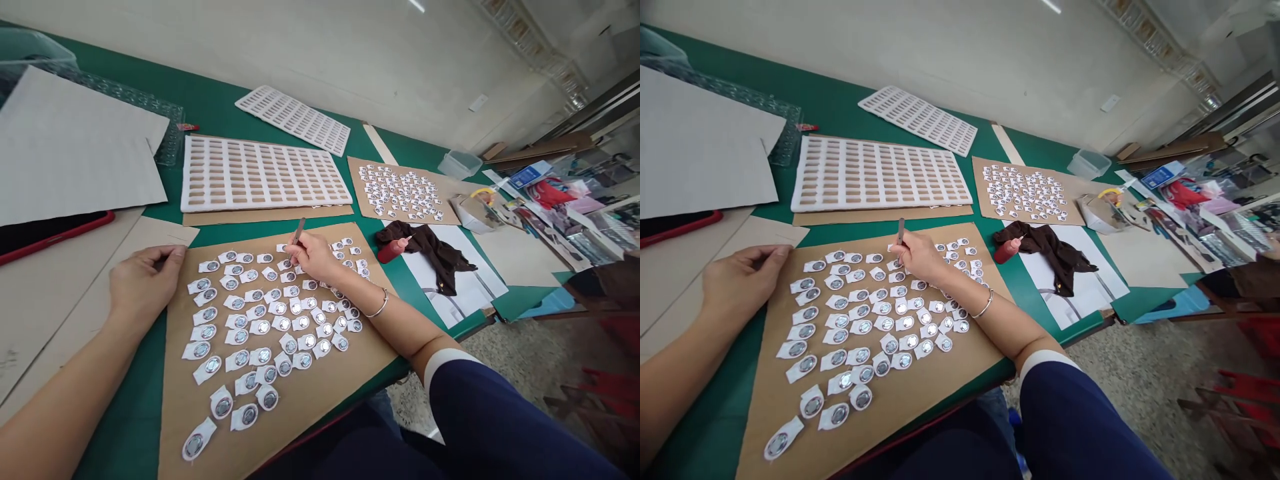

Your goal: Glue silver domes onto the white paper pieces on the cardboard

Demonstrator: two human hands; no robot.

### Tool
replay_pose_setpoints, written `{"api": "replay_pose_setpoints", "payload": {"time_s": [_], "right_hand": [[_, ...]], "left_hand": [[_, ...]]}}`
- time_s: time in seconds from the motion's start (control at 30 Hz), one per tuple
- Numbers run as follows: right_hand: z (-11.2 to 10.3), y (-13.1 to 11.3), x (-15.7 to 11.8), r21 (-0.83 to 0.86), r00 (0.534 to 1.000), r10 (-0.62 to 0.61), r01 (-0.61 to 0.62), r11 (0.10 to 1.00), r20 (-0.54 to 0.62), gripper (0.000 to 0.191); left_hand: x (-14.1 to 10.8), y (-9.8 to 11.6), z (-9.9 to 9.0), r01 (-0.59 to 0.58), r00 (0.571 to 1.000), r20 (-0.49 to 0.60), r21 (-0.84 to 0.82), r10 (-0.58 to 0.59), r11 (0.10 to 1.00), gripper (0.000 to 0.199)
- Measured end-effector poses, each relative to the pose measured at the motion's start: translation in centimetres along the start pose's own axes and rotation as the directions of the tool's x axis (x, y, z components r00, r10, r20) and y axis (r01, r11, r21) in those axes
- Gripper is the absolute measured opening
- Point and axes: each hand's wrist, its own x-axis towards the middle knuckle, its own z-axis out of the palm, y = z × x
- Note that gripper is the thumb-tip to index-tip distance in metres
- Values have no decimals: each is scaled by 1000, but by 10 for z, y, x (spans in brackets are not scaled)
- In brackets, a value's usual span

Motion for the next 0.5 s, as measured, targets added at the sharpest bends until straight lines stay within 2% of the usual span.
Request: {"api": "replay_pose_setpoints", "payload": {"time_s": [0.07, 0.23, 0.37, 0.5], "right_hand": [[-11, -6, 0, 10, 1000, 18, -18, 1000, -4, 10], [-36, -3, -13, -44, 991, -26, 20, 999, -132, 13], [-29, 12, -26, -49, 976, -38, 28, 998, -215, 17], [-18, 20, -31, -86, 973, -36, 17, 996, -227, 18]], "left_hand": [[0, 1, -1, -2, 1000, 2, -4, 2, 1000, 41], [0, 4, -3, 6, 1000, 11, 38, -6, 999, 40], [0, 6, -4, 0, 1000, 18, 64, -2, 998, 39], [0, 5, -3, -2, 1000, 6, 57, 2, 998, 38]]}}
